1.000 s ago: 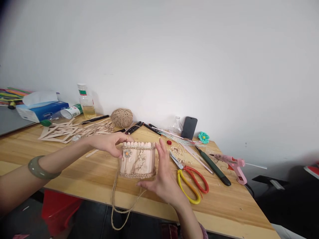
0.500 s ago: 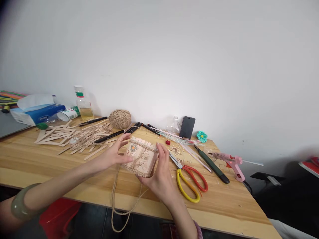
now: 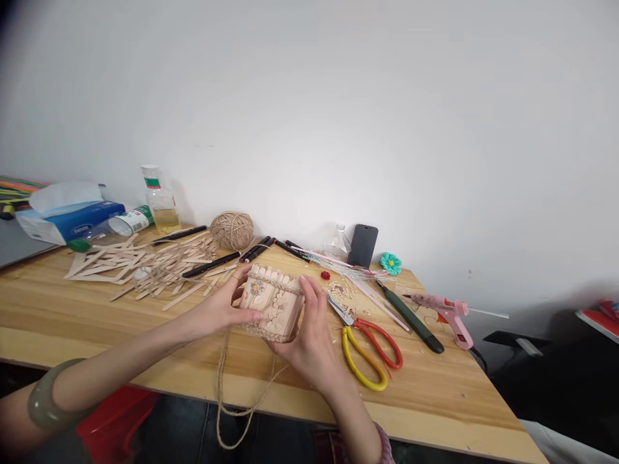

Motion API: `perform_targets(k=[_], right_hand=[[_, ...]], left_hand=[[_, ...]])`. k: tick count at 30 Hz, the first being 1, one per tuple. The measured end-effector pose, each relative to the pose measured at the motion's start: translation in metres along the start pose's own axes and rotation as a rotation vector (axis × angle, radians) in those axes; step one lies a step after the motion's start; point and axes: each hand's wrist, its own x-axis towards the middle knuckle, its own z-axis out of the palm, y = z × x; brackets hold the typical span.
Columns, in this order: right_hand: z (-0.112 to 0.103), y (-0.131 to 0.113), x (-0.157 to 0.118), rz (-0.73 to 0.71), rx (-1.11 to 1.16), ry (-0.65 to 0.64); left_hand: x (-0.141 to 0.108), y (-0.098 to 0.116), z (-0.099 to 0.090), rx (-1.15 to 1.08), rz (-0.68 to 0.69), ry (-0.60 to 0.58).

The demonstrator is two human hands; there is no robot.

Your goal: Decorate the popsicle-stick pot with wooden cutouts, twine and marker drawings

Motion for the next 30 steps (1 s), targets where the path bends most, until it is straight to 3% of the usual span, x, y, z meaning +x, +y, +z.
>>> perform_targets(k=[11, 18, 24, 30], right_hand=[[-0.002, 0.007, 0.001, -0.010, -0.037, -0.033], [-0.003, 0.016, 0.008, 0.010, -0.108, -0.112], [-0.004, 0.023, 0.014, 0.032, -0.016, -0.174], [-0.001, 0.033, 0.018, 0.001, -0.002, -0.174]], left_hand=[[0.003, -0.003, -0.004, 0.030, 0.080, 0.002], [0.003, -0.008, -0.016, 0.141, 0.089, -0.137], [0.012, -0.021, -0.025, 0.434, 0.197, -0.052], [0.018, -0.017, -0.026, 0.560, 0.252, -0.003]])
